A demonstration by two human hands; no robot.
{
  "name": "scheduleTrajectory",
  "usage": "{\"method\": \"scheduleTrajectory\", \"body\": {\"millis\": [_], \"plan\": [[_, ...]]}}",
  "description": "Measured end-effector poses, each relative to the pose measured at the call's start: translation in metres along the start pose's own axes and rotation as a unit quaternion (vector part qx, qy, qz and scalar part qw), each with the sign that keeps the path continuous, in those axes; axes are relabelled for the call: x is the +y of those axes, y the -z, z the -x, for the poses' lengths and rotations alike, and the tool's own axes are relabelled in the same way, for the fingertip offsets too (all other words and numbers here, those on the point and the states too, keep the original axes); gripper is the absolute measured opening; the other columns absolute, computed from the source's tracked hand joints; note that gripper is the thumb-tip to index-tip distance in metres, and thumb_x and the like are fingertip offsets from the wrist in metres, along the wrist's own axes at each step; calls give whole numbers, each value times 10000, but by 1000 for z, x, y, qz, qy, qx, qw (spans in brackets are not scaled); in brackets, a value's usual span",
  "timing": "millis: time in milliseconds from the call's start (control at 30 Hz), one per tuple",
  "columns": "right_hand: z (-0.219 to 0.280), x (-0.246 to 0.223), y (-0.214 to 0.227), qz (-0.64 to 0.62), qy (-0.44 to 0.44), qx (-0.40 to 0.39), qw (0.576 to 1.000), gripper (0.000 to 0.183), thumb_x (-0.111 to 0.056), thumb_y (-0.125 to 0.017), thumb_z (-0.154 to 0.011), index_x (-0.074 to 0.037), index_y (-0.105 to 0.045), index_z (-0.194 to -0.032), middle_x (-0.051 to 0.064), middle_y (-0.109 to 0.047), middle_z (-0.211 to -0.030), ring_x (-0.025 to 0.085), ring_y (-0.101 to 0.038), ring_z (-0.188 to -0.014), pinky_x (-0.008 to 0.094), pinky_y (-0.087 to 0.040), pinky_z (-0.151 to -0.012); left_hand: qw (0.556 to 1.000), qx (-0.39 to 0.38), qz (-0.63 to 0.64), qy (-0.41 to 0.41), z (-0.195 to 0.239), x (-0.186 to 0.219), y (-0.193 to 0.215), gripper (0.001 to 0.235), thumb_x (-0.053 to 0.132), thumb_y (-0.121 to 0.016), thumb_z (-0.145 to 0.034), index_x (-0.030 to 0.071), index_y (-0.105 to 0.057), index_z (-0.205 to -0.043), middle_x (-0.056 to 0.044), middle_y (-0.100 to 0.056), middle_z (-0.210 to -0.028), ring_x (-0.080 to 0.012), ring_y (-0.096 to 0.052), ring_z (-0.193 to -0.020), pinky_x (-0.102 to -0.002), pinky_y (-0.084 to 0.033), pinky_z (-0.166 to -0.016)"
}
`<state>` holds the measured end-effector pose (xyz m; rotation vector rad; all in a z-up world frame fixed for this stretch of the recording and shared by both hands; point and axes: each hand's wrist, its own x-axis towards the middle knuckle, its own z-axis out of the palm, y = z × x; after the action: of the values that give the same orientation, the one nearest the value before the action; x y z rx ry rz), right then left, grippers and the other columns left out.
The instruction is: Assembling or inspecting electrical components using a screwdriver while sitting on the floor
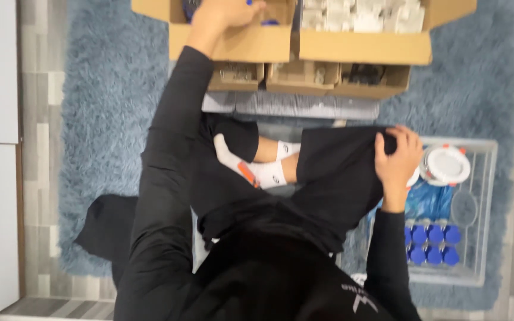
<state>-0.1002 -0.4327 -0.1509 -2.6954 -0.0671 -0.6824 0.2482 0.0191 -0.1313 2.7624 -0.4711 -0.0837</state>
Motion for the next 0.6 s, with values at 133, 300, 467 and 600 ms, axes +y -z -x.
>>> {"method": "scheduleTrajectory", "body": {"millis": [133, 300, 467, 600], "plan": [[5, 4, -8, 6, -43, -6, 999, 232, -191, -811, -1029, -26, -762, -1185, 148, -715, -1370, 374, -626, -1243, 458, -456, -1100, 999, 1, -43, -6, -58, 6, -33, 614, 527, -918, -931, 75, -778, -1323, -191, -799, -1230, -419, -799, -946, -511, -634, -855], [2, 0, -12, 16, -49, -4, 999, 224, -192, -812, -1035, -34, -768, -1187, 125, -719, -1363, 348, -624, -1250, 442, -444, -1108, 988, -90, -101, 72, -80, 3, -74, 491, 400, -798, -930, 127, -784, -1338, -308, -565, -1417, -546, -733, -1041, -599, -599, -932], [-4, -2, -14, 10, -52, -9, 999, 210, -185, -813, -1028, -33, -764, -1165, 122, -717, -1355, 346, -629, -1247, 433, -451, -1113, 977, -130, -121, 114, -94, 4, -89, 443, 137, -735, -848, 60, -790, -1280, -315, -454, -1450, -551, -725, -1016, -600, -632, -805], [-8, -5, -16, -2, -67, -24, 997, 212, -210, -802, -1029, -49, -761, -1160, 96, -715, -1358, 335, -623, -1266, 435, -436, -1118, 974, -165, -102, 120, -106, -6, -99, 573, 77, -792, -814, 34, -691, -1377, -350, -561, -1322, -523, -722, -1049, -567, -624, -909]]}}
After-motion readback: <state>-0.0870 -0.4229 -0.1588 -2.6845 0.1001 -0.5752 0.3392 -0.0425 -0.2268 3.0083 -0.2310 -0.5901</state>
